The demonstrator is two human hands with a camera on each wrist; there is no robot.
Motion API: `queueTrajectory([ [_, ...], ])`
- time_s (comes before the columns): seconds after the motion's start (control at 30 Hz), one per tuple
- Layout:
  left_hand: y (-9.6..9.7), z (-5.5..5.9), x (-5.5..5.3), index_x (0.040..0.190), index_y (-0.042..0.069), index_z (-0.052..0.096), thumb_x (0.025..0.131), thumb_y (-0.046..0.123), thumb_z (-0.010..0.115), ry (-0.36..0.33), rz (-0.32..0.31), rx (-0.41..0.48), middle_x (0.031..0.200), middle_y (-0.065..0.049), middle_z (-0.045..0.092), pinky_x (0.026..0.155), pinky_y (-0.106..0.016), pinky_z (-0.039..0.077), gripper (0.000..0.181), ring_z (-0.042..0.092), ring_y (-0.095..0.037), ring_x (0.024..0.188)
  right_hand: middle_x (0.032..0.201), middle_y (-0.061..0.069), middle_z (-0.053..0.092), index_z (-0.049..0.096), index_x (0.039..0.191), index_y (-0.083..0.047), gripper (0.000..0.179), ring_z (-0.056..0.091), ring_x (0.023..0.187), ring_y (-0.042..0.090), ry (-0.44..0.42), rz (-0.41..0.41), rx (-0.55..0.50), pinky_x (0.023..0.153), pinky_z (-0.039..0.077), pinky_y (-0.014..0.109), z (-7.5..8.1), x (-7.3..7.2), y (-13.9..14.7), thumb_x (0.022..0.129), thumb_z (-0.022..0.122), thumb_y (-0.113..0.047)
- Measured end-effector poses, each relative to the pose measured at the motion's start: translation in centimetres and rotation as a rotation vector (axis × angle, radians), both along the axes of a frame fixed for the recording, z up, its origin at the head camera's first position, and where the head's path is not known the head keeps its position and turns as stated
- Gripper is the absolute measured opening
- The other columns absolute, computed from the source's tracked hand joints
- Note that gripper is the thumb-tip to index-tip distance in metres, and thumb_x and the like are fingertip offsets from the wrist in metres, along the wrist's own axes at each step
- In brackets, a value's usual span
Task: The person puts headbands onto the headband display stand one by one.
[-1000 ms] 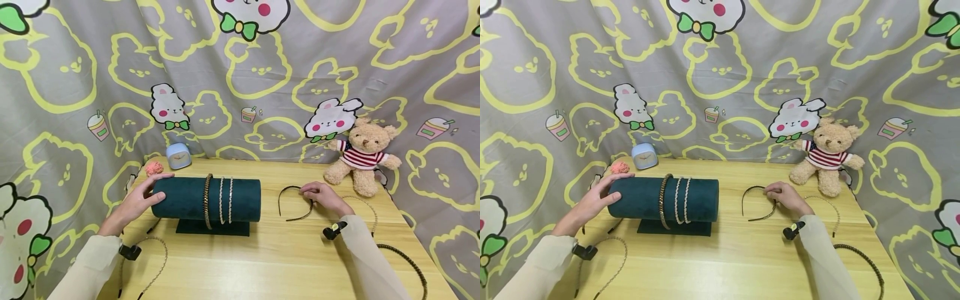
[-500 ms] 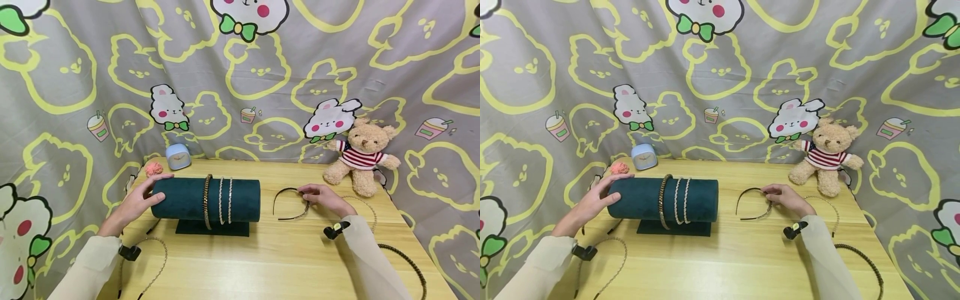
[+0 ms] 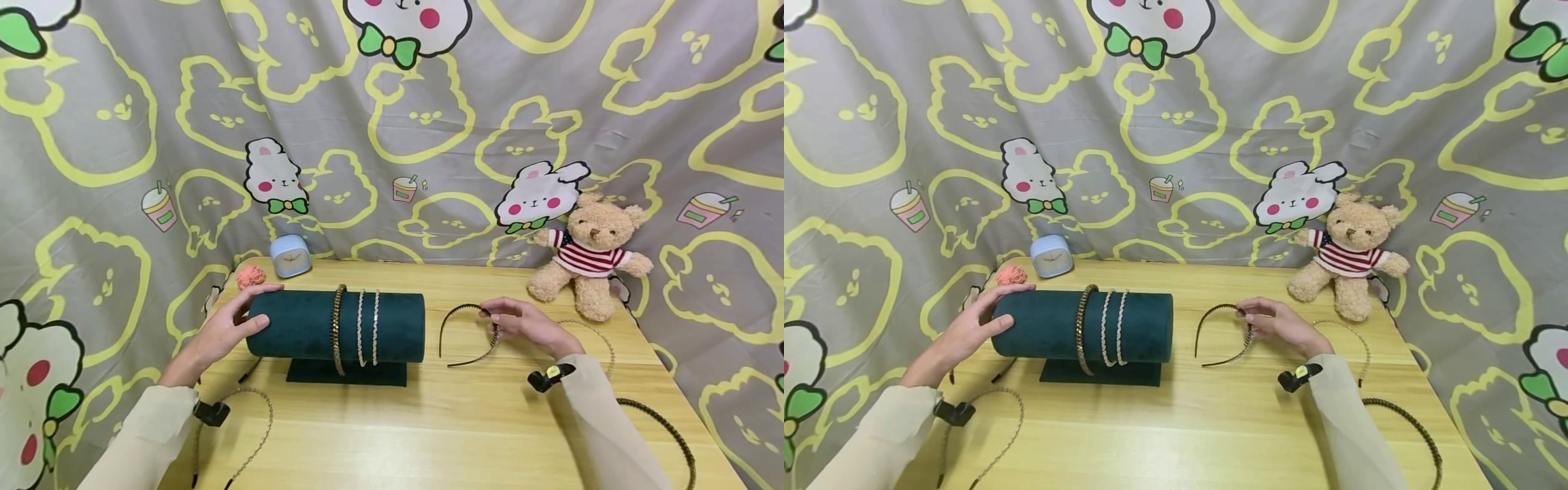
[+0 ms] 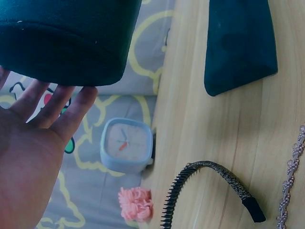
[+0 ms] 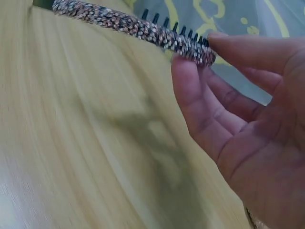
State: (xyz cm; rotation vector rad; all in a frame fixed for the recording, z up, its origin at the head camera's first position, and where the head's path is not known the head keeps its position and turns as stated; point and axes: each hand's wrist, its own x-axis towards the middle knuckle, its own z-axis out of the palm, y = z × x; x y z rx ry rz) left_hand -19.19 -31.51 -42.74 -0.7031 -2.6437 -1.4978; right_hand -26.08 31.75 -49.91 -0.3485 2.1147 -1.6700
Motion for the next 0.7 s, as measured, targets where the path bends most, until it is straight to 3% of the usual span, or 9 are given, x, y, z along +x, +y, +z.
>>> queueTrajectory([
  [0.2,0.0,0.1,0.1,0.163,0.019,0.05,0.111,0.012,0.057,-0.004,0.0,-0.003,0.17,-0.011,0.043,0.111,-0.012,0.031,0.053,0.036,0.007,0.148,0.143,-0.006,0.069,0.054,0.155,0.002,0.047,0.068,0.123,0.023,-0.008,0.016,-0.128,0.098,0.061,0.031,0.9,0.6,-0.7,0.11,0.062,-0.01],
  [0.43,0.0,0.1,0.1,0.162,0.019,0.051,0.111,0.012,0.058,-0.003,0.007,-0.004,0.17,-0.01,0.044,0.111,-0.013,0.031,0.053,0.035,0.007,0.148,0.144,-0.005,0.07,0.062,0.15,-0.005,0.038,0.067,0.122,0.01,-0.022,0.044,-0.258,0.097,0.061,0.03,2.2,1.4,-2.1,0.112,0.057,-0.006],
  [0.7,0.1,0.1,0.0,0.162,0.019,0.051,0.11,0.012,0.058,0.005,0.011,-0.009,0.168,-0.012,0.045,0.112,-0.014,0.031,0.052,0.036,0.007,0.147,0.143,-0.003,0.069,0.064,0.147,-0.008,0.038,0.068,0.124,0.011,0.005,0.045,-0.302,0.101,0.06,0.03,3.8,2.3,-3.5,0.111,0.057,-0.003],
])
